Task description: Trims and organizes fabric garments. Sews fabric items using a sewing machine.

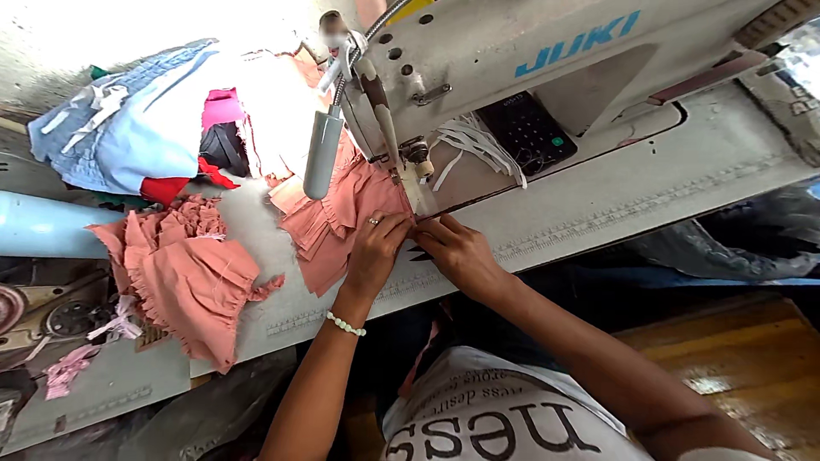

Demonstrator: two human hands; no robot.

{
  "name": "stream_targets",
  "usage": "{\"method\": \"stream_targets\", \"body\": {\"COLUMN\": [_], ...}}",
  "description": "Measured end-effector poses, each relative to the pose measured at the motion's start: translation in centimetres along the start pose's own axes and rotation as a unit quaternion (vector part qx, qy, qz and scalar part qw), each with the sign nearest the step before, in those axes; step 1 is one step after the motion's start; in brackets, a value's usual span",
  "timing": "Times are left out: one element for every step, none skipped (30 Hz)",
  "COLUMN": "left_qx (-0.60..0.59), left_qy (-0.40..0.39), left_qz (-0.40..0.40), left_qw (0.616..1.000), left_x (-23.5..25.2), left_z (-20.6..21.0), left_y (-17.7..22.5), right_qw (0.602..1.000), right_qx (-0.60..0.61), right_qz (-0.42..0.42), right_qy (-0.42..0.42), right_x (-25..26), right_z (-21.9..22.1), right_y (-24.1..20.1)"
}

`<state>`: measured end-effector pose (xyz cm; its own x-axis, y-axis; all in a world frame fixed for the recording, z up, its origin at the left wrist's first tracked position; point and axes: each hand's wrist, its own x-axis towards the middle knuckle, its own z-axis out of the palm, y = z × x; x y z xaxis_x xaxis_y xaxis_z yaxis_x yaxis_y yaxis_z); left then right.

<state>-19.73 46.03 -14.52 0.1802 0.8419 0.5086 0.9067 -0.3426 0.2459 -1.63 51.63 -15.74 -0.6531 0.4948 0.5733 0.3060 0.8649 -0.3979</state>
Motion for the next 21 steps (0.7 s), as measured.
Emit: {"method": "stream_targets", "body": {"left_qx": [-0.010,-0.019,-0.025,-0.030,-0.033,-0.034,-0.031,-0.025,-0.019,-0.013,-0.009,-0.007,-0.006,-0.004,-0.004,-0.003,-0.001,0.002,0.006,0.012,0.015], "left_qy": [0.001,0.001,-0.001,-0.002,-0.005,-0.008,-0.006,-0.001,0.005,0.008,0.008,0.008,0.006,0.000,-0.006,-0.009,-0.013,-0.017,-0.017,-0.016,-0.015], "left_qz": [-0.011,-0.020,-0.026,-0.028,-0.027,-0.023,-0.015,-0.005,0.005,0.013,0.017,0.019,0.020,0.021,0.022,0.024,0.025,0.027,0.030,0.033,0.036], "left_qw": [1.000,1.000,0.999,0.999,0.999,0.999,0.999,1.000,1.000,1.000,1.000,1.000,1.000,1.000,1.000,1.000,1.000,1.000,0.999,0.999,0.999], "left_x": [0.0,0.0,0.0,0.0,0.0,0.0,0.0,-0.1,-0.2,-0.2,-0.3,-0.2,-0.1,0.0,0.1,0.3,0.5,0.7,1.0,1.1,1.3], "left_z": [0.0,0.0,-0.1,-0.2,-0.4,-0.5,-0.5,-0.4,-0.3,-0.3,-0.2,-0.2,-0.1,-0.1,-0.1,-0.2,-0.2,-0.2,-0.2,-0.2,-0.2], "left_y": [0.1,0.2,0.3,0.3,0.4,0.4,0.3,0.2,0.2,0.1,0.1,0.1,0.1,0.1,-0.1,-0.4,-0.8,-1.2,-1.6,-1.9,-2.1], "right_qw": [1.000,1.000,1.000,1.000,1.000,1.000,1.000,1.000,1.000,1.000,1.000,1.000,1.000,1.000,0.999,0.999,0.999,0.999,0.998,0.998,0.998], "right_qx": [-0.004,-0.009,-0.012,-0.014,-0.016,-0.016,-0.014,-0.012,-0.011,-0.011,-0.011,-0.010,-0.011,-0.011,-0.013,-0.014,-0.016,-0.017,-0.021,-0.023,-0.023], "right_qz": [-0.001,-0.002,-0.003,-0.003,-0.003,-0.001,0.001,0.001,0.001,0.001,0.001,0.000,-0.001,-0.003,-0.006,-0.010,-0.015,-0.020,-0.025,-0.027,-0.026], "right_qy": [-0.004,-0.006,-0.006,-0.006,-0.006,-0.008,-0.010,-0.011,-0.010,-0.011,-0.013,-0.017,-0.021,-0.025,-0.029,-0.034,-0.040,-0.042,-0.045,-0.050,-0.053], "right_x": [-0.2,-0.3,-0.4,-0.5,-0.6,-0.7,-0.7,-0.7,-0.7,-0.6,-0.6,-0.5,-0.3,0.0,0.3,0.6,1.0,1.4,1.8,2.1,2.3], "right_z": [0.0,0.0,0.0,0.0,0.0,-0.1,-0.1,-0.1,-0.1,0.0,-0.1,-0.1,-0.2,-0.2,-0.3,-0.3,-0.4,-0.4,-0.4,-0.4,-0.4], "right_y": [0.0,0.0,-0.1,-0.1,-0.1,-0.2,-0.2,-0.2,-0.2,-0.2,-0.1,-0.1,0.0,0.1,0.3,0.5,0.8,1.1,1.4,1.5,1.7]}}
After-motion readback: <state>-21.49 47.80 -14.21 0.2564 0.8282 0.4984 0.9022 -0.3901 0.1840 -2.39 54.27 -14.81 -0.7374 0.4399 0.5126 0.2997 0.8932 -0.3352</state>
